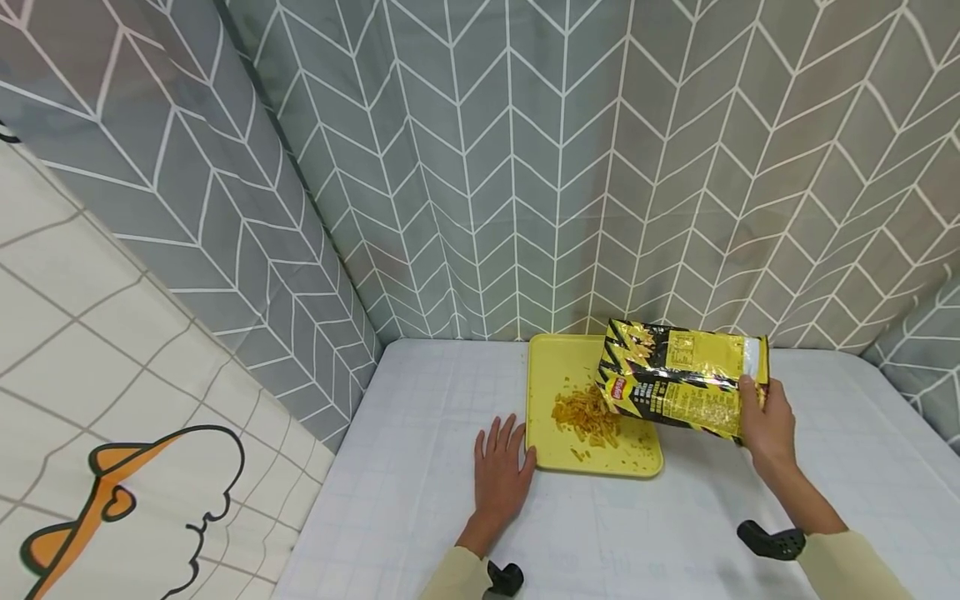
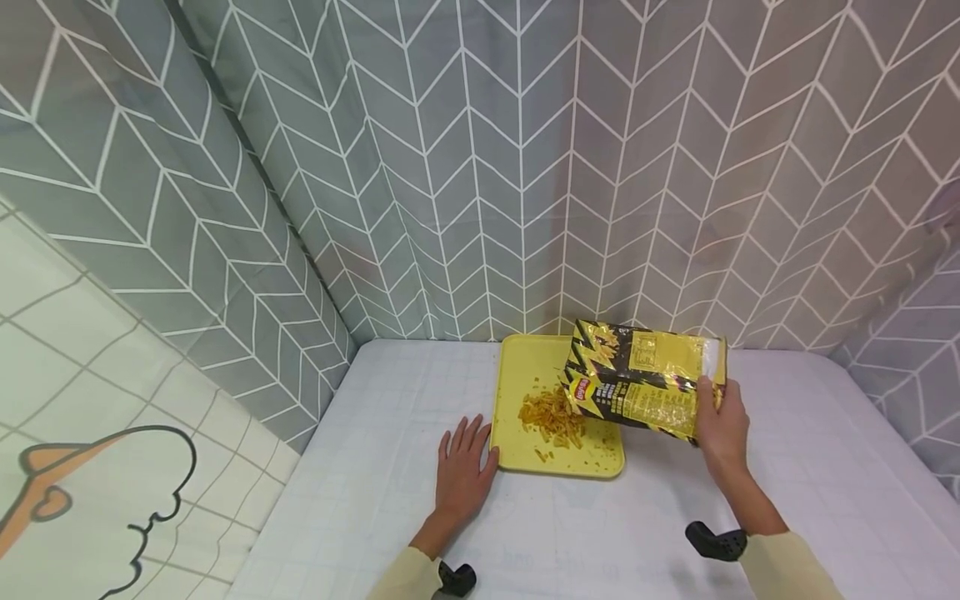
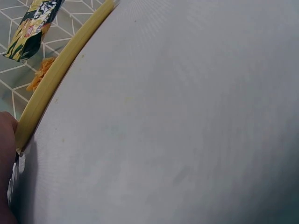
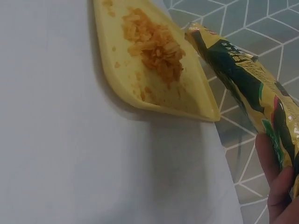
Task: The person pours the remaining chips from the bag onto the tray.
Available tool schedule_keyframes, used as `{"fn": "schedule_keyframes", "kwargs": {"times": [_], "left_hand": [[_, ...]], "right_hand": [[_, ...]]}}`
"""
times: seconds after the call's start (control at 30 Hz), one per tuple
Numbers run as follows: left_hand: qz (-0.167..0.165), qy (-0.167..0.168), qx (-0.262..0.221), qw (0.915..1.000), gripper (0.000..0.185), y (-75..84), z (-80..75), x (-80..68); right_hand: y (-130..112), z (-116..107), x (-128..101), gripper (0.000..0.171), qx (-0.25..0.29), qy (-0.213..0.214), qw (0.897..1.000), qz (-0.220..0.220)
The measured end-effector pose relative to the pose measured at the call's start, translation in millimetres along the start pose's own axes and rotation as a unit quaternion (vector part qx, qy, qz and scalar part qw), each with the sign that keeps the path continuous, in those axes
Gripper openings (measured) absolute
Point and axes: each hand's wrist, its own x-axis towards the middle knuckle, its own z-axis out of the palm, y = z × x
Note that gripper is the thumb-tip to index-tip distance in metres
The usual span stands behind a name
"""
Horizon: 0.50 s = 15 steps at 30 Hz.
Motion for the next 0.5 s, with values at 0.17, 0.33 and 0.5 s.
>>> {"fn": "schedule_keyframes", "kwargs": {"times": [0.17,0.33,0.5], "left_hand": [[0.009,0.020,0.002,0.9998,0.045,-0.4,0.7,-0.5],[0.003,0.007,0.002,1.0000,0.046,-0.6,1.1,-0.8],[0.003,0.008,0.003,1.0000,0.046,-0.5,0.5,-0.6]], "right_hand": [[-2.1,-1.4,-0.3,0.071,0.034,-0.003,0.999,0.022],[0.7,-0.9,0.0,0.071,0.006,0.006,1.000,0.007],[0.1,-2.0,0.8,0.074,0.031,-0.006,0.999,0.037]]}}
